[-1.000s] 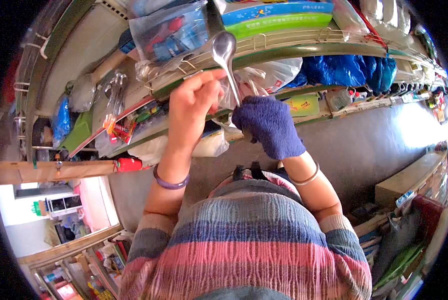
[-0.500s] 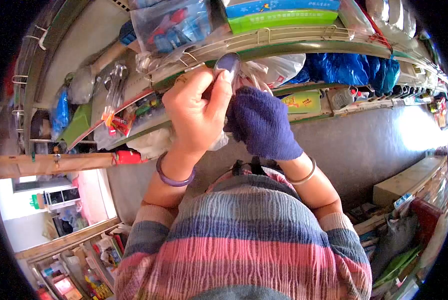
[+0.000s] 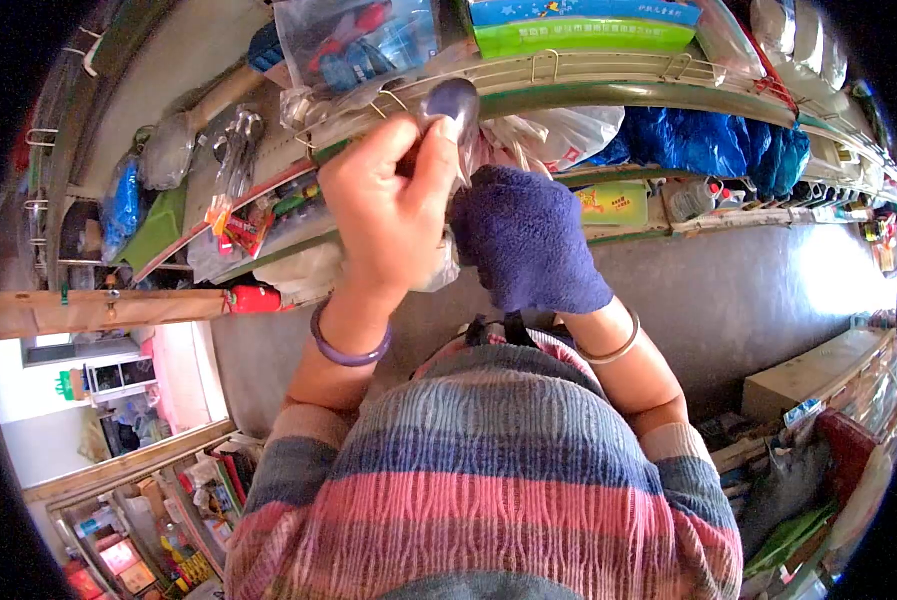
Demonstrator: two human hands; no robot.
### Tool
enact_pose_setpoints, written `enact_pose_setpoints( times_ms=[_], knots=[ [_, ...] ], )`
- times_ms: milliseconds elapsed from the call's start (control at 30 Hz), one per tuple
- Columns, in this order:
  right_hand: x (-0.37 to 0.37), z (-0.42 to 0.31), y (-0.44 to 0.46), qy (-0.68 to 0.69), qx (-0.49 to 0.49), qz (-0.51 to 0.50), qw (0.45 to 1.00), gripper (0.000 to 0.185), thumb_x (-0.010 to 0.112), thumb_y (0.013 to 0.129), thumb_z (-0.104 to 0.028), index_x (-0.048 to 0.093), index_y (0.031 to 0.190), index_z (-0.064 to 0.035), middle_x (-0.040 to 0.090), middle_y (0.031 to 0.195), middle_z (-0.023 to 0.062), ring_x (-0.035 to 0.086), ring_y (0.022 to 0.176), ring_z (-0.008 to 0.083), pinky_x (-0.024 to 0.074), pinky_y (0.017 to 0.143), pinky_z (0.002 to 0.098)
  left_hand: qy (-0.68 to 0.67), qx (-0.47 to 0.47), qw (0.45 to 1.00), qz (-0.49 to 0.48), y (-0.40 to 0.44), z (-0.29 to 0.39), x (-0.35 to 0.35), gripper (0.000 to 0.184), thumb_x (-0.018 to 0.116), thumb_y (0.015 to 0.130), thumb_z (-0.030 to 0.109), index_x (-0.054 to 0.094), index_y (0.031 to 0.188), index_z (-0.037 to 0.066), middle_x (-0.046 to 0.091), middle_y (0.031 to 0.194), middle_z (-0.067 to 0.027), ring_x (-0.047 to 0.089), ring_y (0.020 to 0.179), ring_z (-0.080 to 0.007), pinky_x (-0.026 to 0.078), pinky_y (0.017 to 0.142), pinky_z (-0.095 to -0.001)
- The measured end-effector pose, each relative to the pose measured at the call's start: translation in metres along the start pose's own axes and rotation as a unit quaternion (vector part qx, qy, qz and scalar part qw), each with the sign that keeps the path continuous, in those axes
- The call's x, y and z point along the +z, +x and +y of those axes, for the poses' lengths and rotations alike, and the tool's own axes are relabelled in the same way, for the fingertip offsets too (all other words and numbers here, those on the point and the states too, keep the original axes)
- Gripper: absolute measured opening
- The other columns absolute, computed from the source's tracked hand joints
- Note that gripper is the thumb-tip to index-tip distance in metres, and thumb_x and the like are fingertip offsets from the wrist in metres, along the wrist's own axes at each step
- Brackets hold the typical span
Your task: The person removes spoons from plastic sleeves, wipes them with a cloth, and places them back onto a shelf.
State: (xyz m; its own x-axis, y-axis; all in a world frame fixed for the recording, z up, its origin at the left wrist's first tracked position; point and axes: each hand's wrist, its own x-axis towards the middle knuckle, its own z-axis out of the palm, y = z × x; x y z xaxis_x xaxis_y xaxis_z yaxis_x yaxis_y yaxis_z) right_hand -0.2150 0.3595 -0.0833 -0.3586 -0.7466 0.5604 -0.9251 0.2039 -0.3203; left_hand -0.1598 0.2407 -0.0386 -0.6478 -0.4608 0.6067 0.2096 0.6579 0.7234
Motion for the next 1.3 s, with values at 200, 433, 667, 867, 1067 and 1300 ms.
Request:
enact_pose_setpoints(
  times_ms=[200,433,667,867,1067,1300],
  knots=[
    [0.006,-0.011,-0.016,0.019,0.057,-0.064,0.996,0.018,0.061,0.066,-0.026,0.062,0.073,-0.0096,0.055,0.075,0.0115,0.058,0.069,0.0309,0.0442,0.055,0.0404,-0.012,-0.02,0.999,0.036,0.017,0.002,-0.006,0.027,0.063,0.082,0.005,0.049,0.06,-0.001,0.045,0.05,0.0007,0.036,0.048,-0.0039,0.03,0.043,-0.0225],
    [0.003,-0.015,-0.033,0.078,0.054,-0.075,0.993,0.018,0.061,0.071,-0.025,0.06,0.078,-0.0077,0.055,0.076,0.0129,0.057,0.07,0.0327,0.0444,0.056,0.0423,0.003,-0.008,0.998,0.055,0.014,-0.006,-0.003,0.026,0.063,0.083,0.006,0.05,0.061,0.0,0.046,0.052,0.0017,0.038,0.05,-0.0023,0.03,0.044,-0.0214],
    [0.026,-0.009,-0.061,0.086,0.043,-0.046,0.994,0.011,0.056,0.071,-0.018,0.058,0.078,-0.0096,0.055,0.07,0.0125,0.059,0.067,0.0323,0.0472,0.054,0.0419,-0.075,-0.008,0.979,0.187,0.05,-0.009,-0.037,0.016,0.064,0.083,0.011,0.06,0.069,0.004,0.05,0.054,0.0022,0.04,0.042,-0.0031,0.028,0.038,-0.0188],
    [0.002,-0.012,-0.027,0.073,0.124,-0.082,0.986,0.016,0.061,0.069,-0.019,0.062,0.085,-0.015,0.061,0.083,0.011,0.06,0.081,0.0299,0.0486,0.063,0.0399,-0.087,-0.002,0.982,0.169,0.04,0.0,-0.029,0.021,0.061,0.085,0.008,0.058,0.066,0.0,0.05,0.052,0.0025,0.042,0.044,-0.0024,0.029,0.039,-0.019],
    [-0.003,-0.017,-0.011,0.046,0.061,-0.065,0.995,0.008,0.062,0.067,-0.018,0.064,0.074,-0.0141,0.061,0.084,0.0093,0.06,0.079,0.0283,0.0492,0.063,0.0393,-0.015,0.004,0.989,0.146,0.023,0.005,-0.018,0.021,0.062,0.085,0.009,0.056,0.066,-0.001,0.05,0.053,0.003,0.042,0.049,-0.0023,0.032,0.044,-0.0206],
    [0.011,0.002,-0.009,0.118,-0.043,0.092,0.988,0.019,0.063,0.064,-0.019,0.062,0.081,-0.0113,0.059,0.078,0.0098,0.058,0.072,0.0307,0.0466,0.061,0.0399,0.024,0.009,0.991,0.13,0.015,0.003,-0.02,0.023,0.063,0.083,0.008,0.053,0.065,-0.001,0.047,0.053,0.0013,0.039,0.05,-0.0035,0.032,0.045,-0.0218]
  ],
)
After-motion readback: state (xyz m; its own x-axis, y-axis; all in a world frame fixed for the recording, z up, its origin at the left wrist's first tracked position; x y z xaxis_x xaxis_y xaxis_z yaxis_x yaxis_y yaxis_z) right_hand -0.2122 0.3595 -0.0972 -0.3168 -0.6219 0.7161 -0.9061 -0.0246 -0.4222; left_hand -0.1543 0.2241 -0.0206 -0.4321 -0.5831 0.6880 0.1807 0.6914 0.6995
